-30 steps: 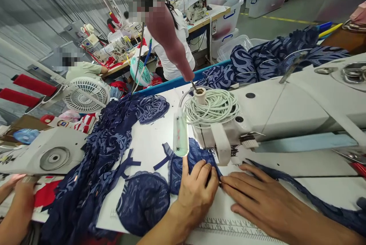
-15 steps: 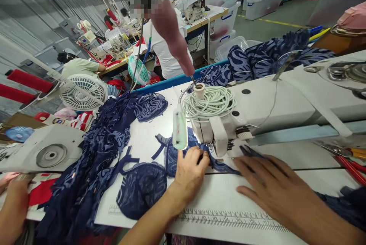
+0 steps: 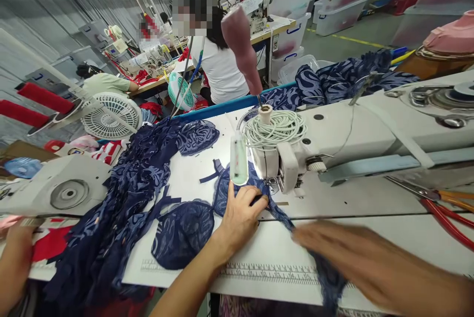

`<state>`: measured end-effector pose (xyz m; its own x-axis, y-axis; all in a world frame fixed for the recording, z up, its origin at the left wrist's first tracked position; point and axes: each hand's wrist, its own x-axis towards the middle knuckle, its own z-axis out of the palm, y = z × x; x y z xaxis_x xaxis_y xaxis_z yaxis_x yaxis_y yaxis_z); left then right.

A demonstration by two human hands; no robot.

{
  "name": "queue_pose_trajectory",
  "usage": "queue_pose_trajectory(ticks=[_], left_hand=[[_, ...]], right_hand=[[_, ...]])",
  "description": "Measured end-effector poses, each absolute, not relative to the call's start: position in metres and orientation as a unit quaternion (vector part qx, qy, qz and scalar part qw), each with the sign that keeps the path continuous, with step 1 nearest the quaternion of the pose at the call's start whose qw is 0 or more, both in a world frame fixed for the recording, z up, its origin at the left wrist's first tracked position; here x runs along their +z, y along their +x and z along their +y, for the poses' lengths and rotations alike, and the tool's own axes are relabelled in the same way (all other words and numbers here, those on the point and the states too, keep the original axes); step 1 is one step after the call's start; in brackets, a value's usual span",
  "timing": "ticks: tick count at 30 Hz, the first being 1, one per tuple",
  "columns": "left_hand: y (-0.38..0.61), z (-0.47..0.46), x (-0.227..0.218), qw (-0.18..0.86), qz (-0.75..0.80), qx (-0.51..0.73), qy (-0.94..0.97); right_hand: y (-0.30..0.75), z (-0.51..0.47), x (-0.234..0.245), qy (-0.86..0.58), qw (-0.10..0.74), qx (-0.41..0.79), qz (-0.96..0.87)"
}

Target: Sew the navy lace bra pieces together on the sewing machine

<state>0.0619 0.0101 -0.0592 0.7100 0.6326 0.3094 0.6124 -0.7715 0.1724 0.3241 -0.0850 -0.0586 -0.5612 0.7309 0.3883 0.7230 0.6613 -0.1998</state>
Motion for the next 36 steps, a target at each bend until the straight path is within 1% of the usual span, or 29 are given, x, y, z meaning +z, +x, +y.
queue_pose_trajectory(ticks=[2, 5, 7, 11, 14, 17, 23, 25, 30, 33, 36], left_hand=[[0.059, 0.013, -0.055, 0.060, 0.344, 0.180, 0.920], [0.057, 0.018, -0.045, 0.076, 0.363, 0.212, 0.904], [0.059, 0.018, -0.039, 0.055, 0.363, 0.213, 0.905], [0.068, 0.011, -0.037, -0.023, 0.316, 0.171, 0.933], [0.073, 0.005, -0.042, -0.060, 0.308, 0.176, 0.933], [0.075, 0.006, -0.049, -0.075, 0.305, 0.196, 0.929], [0.079, 0.018, -0.053, -0.111, 0.314, 0.216, 0.918], [0.079, 0.017, -0.052, -0.107, 0.319, 0.221, 0.915], [0.076, 0.008, -0.045, -0.059, 0.358, 0.242, 0.900], [0.076, 0.006, -0.042, -0.063, 0.341, 0.230, 0.909], [0.080, 0.006, -0.042, -0.061, 0.361, 0.237, 0.900]], right_hand=[[0.315, -0.047, -0.056, -0.347, 0.222, 0.000, -0.911], [0.302, -0.018, -0.056, -0.333, 0.250, -0.007, -0.909], [0.297, -0.016, -0.058, -0.336, 0.270, -0.005, -0.902], [0.298, -0.027, -0.061, -0.323, 0.299, -0.016, -0.898], [0.300, -0.029, -0.063, -0.328, 0.283, -0.022, -0.901], [0.300, -0.028, -0.066, -0.337, 0.261, -0.024, -0.904], [0.302, -0.027, -0.072, -0.349, 0.250, -0.048, -0.902], [0.302, -0.026, -0.074, -0.354, 0.242, -0.050, -0.902], [0.298, -0.024, -0.076, -0.357, 0.252, -0.038, -0.899], [0.295, -0.027, -0.075, -0.342, 0.263, -0.010, -0.902], [0.294, -0.030, -0.073, -0.347, 0.264, 0.008, -0.900]])
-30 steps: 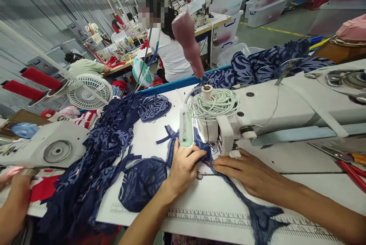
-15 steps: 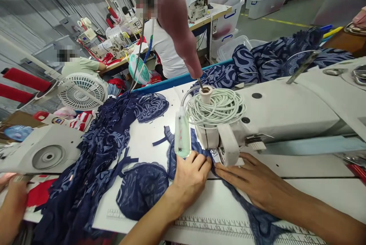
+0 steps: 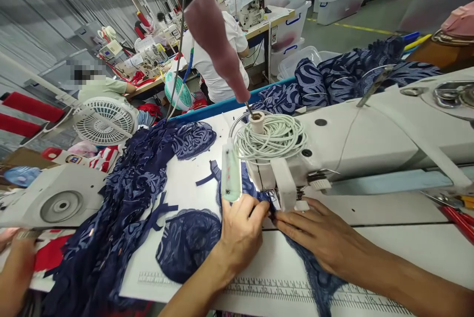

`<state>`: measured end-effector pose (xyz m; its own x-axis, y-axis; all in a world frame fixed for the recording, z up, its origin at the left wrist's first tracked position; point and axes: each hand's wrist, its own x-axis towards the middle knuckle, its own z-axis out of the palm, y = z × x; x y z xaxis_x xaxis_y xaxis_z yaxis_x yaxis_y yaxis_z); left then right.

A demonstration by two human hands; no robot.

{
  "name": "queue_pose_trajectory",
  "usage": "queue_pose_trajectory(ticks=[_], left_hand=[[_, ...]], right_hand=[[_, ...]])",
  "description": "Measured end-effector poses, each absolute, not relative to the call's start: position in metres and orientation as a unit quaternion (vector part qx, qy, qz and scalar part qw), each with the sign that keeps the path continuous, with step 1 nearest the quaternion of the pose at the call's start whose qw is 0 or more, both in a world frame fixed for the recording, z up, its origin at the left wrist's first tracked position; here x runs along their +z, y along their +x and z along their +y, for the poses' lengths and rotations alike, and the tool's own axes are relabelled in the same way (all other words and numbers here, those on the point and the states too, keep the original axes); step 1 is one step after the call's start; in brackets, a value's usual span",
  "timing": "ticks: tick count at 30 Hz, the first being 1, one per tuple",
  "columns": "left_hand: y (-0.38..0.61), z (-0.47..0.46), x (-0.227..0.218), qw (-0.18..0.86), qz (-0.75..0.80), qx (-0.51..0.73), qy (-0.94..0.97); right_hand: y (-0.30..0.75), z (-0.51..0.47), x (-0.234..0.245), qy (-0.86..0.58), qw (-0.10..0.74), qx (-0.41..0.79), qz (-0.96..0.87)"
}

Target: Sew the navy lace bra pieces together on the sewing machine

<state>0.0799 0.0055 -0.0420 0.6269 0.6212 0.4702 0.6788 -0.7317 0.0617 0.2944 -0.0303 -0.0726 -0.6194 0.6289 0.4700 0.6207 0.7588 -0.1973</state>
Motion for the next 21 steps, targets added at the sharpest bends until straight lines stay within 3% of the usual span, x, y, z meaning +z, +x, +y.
queue_pose_trajectory(ticks=[13, 21], left_hand=[[0.090, 0.003, -0.057, 0.144, -0.337, -0.227, -0.902], [0.080, 0.014, -0.057, 0.092, -0.373, -0.197, -0.902]], right_hand=[[0.298, -0.031, -0.068, -0.352, 0.280, -0.006, -0.893], [0.299, -0.032, -0.081, -0.388, 0.231, -0.025, -0.892]])
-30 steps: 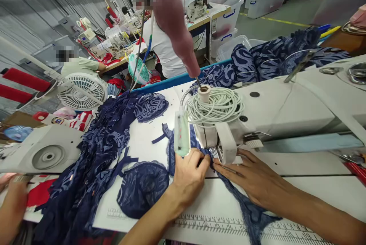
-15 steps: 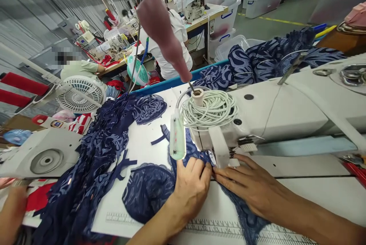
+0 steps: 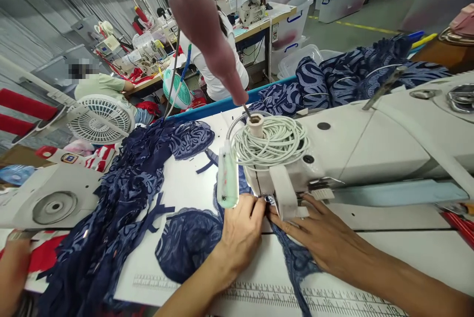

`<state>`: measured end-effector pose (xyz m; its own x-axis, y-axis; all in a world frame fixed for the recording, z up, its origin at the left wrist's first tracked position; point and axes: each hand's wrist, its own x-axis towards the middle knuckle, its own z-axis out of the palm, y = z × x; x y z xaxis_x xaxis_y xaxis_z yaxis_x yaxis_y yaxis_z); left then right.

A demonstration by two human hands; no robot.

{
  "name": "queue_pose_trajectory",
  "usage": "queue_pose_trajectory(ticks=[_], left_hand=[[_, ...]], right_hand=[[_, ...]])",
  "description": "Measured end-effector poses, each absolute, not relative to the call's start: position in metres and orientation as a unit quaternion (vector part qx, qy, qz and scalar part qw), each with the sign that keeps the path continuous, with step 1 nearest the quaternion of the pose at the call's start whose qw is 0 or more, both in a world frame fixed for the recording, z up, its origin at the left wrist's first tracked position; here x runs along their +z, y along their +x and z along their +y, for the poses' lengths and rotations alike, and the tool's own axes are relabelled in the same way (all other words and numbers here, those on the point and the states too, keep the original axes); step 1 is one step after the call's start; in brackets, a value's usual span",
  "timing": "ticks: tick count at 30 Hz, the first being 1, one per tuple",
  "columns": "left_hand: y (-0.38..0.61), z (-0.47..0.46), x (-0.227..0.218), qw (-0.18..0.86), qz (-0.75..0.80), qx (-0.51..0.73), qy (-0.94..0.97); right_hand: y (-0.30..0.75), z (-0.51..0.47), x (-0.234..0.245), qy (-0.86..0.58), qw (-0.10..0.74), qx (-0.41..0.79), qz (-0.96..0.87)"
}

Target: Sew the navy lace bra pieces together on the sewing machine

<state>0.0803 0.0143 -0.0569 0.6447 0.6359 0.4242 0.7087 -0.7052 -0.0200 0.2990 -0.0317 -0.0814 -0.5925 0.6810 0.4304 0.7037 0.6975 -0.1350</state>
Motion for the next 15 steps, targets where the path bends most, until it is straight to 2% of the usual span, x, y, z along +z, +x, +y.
queue_pose_trajectory(ticks=[3, 6, 10, 15], left_hand=[[0.071, 0.007, -0.046, 0.120, -0.377, -0.236, -0.888], [0.066, 0.000, -0.042, 0.122, -0.324, -0.237, -0.908], [0.066, 0.001, -0.048, 0.091, -0.308, -0.215, -0.922], [0.065, 0.005, -0.048, 0.035, -0.331, -0.247, -0.910]], right_hand=[[0.299, -0.033, -0.082, -0.391, 0.209, -0.019, -0.896], [0.296, -0.033, -0.077, -0.380, 0.239, -0.011, -0.893], [0.293, -0.038, -0.069, -0.357, 0.289, 0.009, -0.888], [0.292, -0.041, -0.069, -0.348, 0.304, 0.024, -0.887]])
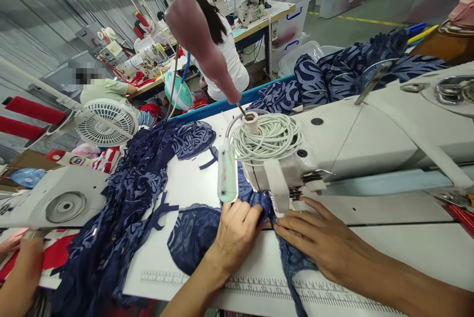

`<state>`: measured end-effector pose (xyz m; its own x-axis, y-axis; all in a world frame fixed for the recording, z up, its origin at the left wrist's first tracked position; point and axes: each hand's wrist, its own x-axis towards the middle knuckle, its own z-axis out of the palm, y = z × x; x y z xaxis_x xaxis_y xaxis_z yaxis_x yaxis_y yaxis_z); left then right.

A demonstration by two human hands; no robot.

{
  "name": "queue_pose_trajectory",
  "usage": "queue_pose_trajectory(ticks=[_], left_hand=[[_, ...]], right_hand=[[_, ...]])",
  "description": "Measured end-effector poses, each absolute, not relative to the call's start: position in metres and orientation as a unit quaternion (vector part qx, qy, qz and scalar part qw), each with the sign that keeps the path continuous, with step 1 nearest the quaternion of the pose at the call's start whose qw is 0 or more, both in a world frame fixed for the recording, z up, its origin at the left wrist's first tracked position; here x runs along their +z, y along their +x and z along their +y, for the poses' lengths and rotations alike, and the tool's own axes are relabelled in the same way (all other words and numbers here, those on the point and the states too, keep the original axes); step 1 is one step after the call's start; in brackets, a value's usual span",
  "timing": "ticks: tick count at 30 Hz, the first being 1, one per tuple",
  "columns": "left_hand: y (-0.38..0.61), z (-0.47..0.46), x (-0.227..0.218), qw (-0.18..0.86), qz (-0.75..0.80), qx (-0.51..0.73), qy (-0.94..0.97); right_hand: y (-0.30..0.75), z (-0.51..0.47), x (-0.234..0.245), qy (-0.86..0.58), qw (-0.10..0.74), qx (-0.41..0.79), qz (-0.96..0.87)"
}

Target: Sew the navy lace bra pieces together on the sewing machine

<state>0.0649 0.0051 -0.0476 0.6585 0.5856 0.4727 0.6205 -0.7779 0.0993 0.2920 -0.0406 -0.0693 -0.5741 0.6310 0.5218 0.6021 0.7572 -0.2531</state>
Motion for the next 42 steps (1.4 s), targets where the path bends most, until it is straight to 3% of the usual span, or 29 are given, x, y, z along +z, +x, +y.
queue_pose_trajectory(ticks=[5, 28, 42], left_hand=[[0.068, -0.003, -0.045, 0.074, -0.313, -0.263, -0.910], [0.078, -0.011, -0.054, 0.039, -0.339, -0.222, -0.914], [0.083, -0.016, -0.063, 0.065, -0.331, -0.289, -0.896]], right_hand=[[0.292, -0.041, -0.071, -0.345, 0.295, 0.019, -0.891], [0.291, -0.042, -0.074, -0.344, 0.293, 0.026, -0.892], [0.291, -0.041, -0.065, -0.352, 0.294, 0.005, -0.889]])
